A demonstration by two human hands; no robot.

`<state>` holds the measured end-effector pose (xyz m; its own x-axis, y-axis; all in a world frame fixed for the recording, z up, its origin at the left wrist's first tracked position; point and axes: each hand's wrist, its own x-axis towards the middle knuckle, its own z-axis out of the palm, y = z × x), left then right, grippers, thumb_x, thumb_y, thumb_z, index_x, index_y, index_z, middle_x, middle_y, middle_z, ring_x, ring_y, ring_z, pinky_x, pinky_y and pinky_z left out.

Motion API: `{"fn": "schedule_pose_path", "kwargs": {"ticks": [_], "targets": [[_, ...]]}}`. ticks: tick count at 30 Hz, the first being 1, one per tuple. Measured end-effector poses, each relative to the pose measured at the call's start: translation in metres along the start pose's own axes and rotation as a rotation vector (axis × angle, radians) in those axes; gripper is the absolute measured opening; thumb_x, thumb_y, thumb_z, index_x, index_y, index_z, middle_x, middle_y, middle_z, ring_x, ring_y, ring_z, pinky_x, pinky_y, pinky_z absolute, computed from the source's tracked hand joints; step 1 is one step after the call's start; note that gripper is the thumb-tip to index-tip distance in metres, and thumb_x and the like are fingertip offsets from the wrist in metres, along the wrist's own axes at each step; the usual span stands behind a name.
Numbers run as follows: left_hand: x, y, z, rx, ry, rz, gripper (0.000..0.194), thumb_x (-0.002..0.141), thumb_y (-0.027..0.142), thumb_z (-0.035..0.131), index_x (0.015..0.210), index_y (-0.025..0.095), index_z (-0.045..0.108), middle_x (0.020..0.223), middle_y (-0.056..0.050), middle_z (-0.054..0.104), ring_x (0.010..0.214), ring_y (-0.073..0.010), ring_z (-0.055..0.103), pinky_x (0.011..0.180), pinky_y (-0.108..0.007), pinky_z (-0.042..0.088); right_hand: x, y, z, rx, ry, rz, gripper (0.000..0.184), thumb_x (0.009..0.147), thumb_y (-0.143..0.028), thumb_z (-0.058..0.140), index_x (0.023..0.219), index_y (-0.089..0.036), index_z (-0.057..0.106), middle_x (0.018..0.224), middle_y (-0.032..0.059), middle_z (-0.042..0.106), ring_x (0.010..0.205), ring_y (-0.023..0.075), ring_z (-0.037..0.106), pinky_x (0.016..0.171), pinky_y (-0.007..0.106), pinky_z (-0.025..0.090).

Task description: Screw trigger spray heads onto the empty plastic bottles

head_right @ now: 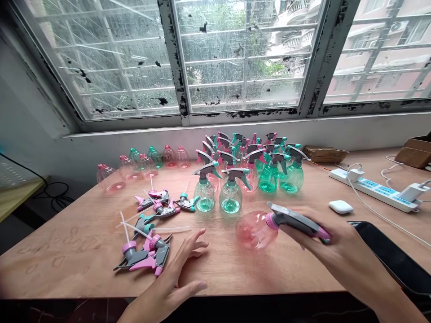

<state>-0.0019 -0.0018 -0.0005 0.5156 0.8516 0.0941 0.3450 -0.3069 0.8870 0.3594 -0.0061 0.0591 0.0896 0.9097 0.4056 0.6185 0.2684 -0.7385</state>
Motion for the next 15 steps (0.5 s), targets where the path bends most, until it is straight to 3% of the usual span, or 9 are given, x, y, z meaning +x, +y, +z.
{"fn": "schedule_pose_path", "kwargs": {"ticks": [1, 2, 4, 6, 11, 15], "targets": [[0.0, 0.001, -0.001, -0.006, -0.006, 0.002, 0.085, 0.091, 0.028, 0.069, 0.157, 0.045, 0.018, 0.16, -0.007, 0.036, 0.141, -0.0298, 0.045, 0.119, -0.048, 0.036, 0.012, -0.001, -0.003, -0.018, -0.066, -0.014, 0.035, 0.087, -0.062, 0.071, 0.102, -0.032, 0.079, 0.073, 0.003, 0.069, 0.063, 0.0295, 0.06, 0.055, 0.034, 0.05], [0.001, 0.002, -0.001, -0.009, -0.014, 0.006, 0.081, 0.092, 0.027, 0.067, 0.156, 0.044, 0.021, 0.159, -0.006, 0.037, 0.142, -0.0298, 0.044, 0.119, -0.047, 0.036, 0.024, -0.002, -0.004, -0.055, -0.103, -0.01, 0.034, 0.088, -0.062, 0.07, 0.097, -0.03, 0.078, 0.067, 0.0014, 0.065, 0.056, 0.0259, 0.055, 0.052, 0.033, 0.045], [0.001, 0.004, -0.002, -0.006, -0.031, 0.014, 0.078, 0.093, 0.025, 0.065, 0.156, 0.044, 0.023, 0.16, -0.006, 0.037, 0.142, -0.0296, 0.044, 0.119, -0.046, 0.036, 0.049, -0.001, -0.006, -0.19, -0.147, 0.016, 0.048, 0.092, -0.063, 0.066, 0.063, -0.025, 0.064, 0.052, -0.0019, 0.051, 0.05, 0.0212, 0.044, 0.047, 0.031, 0.032], [0.002, 0.006, -0.003, 0.006, -0.049, 0.012, 0.077, 0.092, 0.024, 0.066, 0.155, 0.044, 0.026, 0.16, -0.006, 0.037, 0.139, -0.0293, 0.049, 0.118, -0.046, 0.037, 0.072, 0.001, -0.004, -0.246, -0.175, -0.013, 0.057, 0.094, -0.063, 0.064, 0.055, -0.024, 0.051, 0.048, -0.0039, 0.044, 0.046, 0.0185, 0.041, 0.047, 0.03, 0.027], [0.001, 0.009, -0.004, 0.05, -0.065, -0.018, 0.074, 0.09, 0.025, 0.069, 0.153, 0.04, 0.034, 0.156, -0.006, 0.044, 0.139, -0.0289, 0.049, 0.119, -0.043, 0.036, 0.112, 0.008, 0.014, -0.255, -0.151, -0.088, 0.056, 0.094, -0.059, 0.064, 0.055, -0.025, 0.043, 0.048, -0.0044, 0.046, 0.047, 0.0183, 0.043, 0.048, 0.029, 0.028], [0.001, 0.008, -0.004, 0.068, -0.063, -0.029, 0.073, 0.09, 0.028, 0.069, 0.153, 0.039, 0.035, 0.149, -0.006, 0.054, 0.136, -0.0274, 0.053, 0.118, -0.04, 0.039, 0.132, 0.017, 0.032, -0.269, -0.072, -0.066, 0.054, 0.087, -0.069, 0.062, 0.059, -0.026, 0.044, 0.046, -0.0026, 0.054, 0.047, 0.0207, 0.048, 0.048, 0.03, 0.03]]}}
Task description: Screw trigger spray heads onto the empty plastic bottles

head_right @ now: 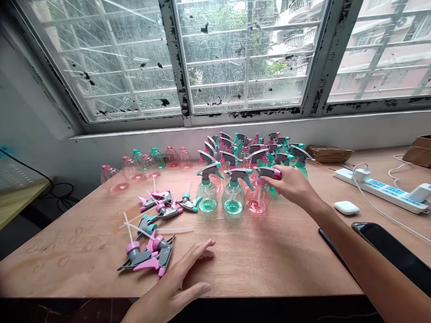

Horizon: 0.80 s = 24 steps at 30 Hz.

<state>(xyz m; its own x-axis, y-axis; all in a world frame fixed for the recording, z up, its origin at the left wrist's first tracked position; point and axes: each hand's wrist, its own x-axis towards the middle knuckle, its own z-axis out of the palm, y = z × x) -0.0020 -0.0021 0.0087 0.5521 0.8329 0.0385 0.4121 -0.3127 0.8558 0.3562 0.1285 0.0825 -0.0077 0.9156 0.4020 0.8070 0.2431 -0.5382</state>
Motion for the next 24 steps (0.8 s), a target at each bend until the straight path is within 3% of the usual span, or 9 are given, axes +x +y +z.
{"fn": "schedule_pose_path", "kwargs": {"ticks": [5, 7, 9, 11, 12, 14, 16, 19, 24], "targets": [[-0.001, -0.003, 0.0, -0.006, -0.011, -0.003, 0.074, 0.091, 0.027, 0.069, 0.155, 0.037, 0.032, 0.145, -0.006, 0.058, 0.133, -0.026, 0.055, 0.116, -0.039, 0.04, 0.012, 0.008, 0.006, 0.021, -0.003, 0.02, 0.059, 0.084, -0.079, 0.058, 0.094, -0.021, 0.065, 0.057, -0.0002, 0.063, 0.05, 0.0252, 0.059, 0.048, 0.031, 0.037], [-0.001, -0.003, 0.0, -0.006, -0.012, -0.006, 0.074, 0.091, 0.028, 0.069, 0.155, 0.037, 0.032, 0.144, -0.006, 0.059, 0.132, -0.0256, 0.056, 0.116, -0.038, 0.04, 0.008, 0.006, 0.002, 0.04, 0.017, 0.011, 0.067, 0.084, -0.08, 0.06, 0.113, -0.02, 0.064, 0.075, 0.0057, 0.071, 0.064, 0.0302, 0.066, 0.053, 0.033, 0.044], [-0.001, -0.004, 0.0, -0.009, -0.01, -0.001, 0.075, 0.091, 0.028, 0.069, 0.155, 0.037, 0.031, 0.143, -0.006, 0.059, 0.132, -0.0253, 0.056, 0.116, -0.038, 0.04, -0.005, 0.0, -0.003, 0.039, 0.112, -0.042, 0.075, 0.087, -0.077, 0.062, 0.133, -0.018, 0.055, 0.11, 0.0156, 0.069, 0.087, 0.0369, 0.067, 0.061, 0.037, 0.05], [-0.001, -0.005, 0.001, -0.011, -0.008, 0.005, 0.075, 0.091, 0.028, 0.069, 0.155, 0.038, 0.031, 0.144, -0.006, 0.058, 0.131, -0.0252, 0.056, 0.115, -0.037, 0.041, -0.025, -0.011, -0.006, -0.029, 0.309, -0.129, 0.08, 0.092, -0.074, 0.059, 0.145, -0.016, 0.044, 0.136, 0.0235, 0.051, 0.096, 0.0398, 0.062, 0.068, 0.042, 0.051], [0.0, -0.006, 0.001, -0.01, -0.009, 0.007, 0.075, 0.091, 0.027, 0.069, 0.155, 0.038, 0.03, 0.144, -0.006, 0.058, 0.131, -0.0252, 0.056, 0.115, -0.038, 0.041, -0.036, -0.017, -0.006, -0.062, 0.417, -0.174, 0.078, 0.095, -0.072, 0.056, 0.146, -0.014, 0.043, 0.14, 0.0257, 0.043, 0.096, 0.0394, 0.06, 0.072, 0.045, 0.05], [0.0, -0.006, 0.001, -0.007, -0.011, 0.007, 0.076, 0.091, 0.027, 0.069, 0.155, 0.037, 0.03, 0.144, -0.006, 0.058, 0.132, -0.0255, 0.056, 0.115, -0.038, 0.041, -0.057, -0.03, 0.001, -0.03, 0.49, -0.223, 0.057, 0.1, -0.062, 0.057, 0.135, -0.018, 0.052, 0.121, 0.0186, 0.054, 0.08, 0.0326, 0.06, 0.068, 0.042, 0.05], [0.0, -0.006, 0.002, -0.001, -0.018, 0.005, 0.076, 0.091, 0.027, 0.069, 0.155, 0.037, 0.029, 0.144, -0.006, 0.058, 0.132, -0.0255, 0.055, 0.116, -0.038, 0.04, -0.072, -0.042, 0.014, 0.058, 0.234, -0.312, 0.029, 0.105, -0.05, 0.054, 0.115, -0.023, 0.061, 0.099, 0.0084, 0.062, 0.068, 0.0259, 0.06, 0.059, 0.036, 0.05], [-0.001, -0.006, 0.002, 0.009, -0.03, 0.004, 0.076, 0.092, 0.027, 0.068, 0.156, 0.036, 0.027, 0.147, -0.007, 0.056, 0.133, -0.0245, 0.055, 0.116, -0.037, 0.04, -0.08, -0.052, 0.042, 0.053, -0.234, -0.405, 0.018, 0.108, -0.038, 0.051, 0.109, -0.024, 0.063, 0.106, 0.0066, 0.065, 0.079, 0.0258, 0.065, 0.064, 0.034, 0.052], [-0.001, -0.004, 0.001, 0.024, -0.06, -0.007, 0.076, 0.094, 0.027, 0.066, 0.156, 0.035, 0.024, 0.152, -0.007, 0.051, 0.135, -0.0228, 0.053, 0.116, -0.038, 0.04, -0.072, -0.059, 0.079, -0.079, -0.383, -0.382, 0.028, 0.101, -0.028, 0.058, 0.126, -0.016, 0.056, 0.117, 0.0155, 0.064, 0.104, 0.0355, 0.064, 0.082, 0.045, 0.052]]}}
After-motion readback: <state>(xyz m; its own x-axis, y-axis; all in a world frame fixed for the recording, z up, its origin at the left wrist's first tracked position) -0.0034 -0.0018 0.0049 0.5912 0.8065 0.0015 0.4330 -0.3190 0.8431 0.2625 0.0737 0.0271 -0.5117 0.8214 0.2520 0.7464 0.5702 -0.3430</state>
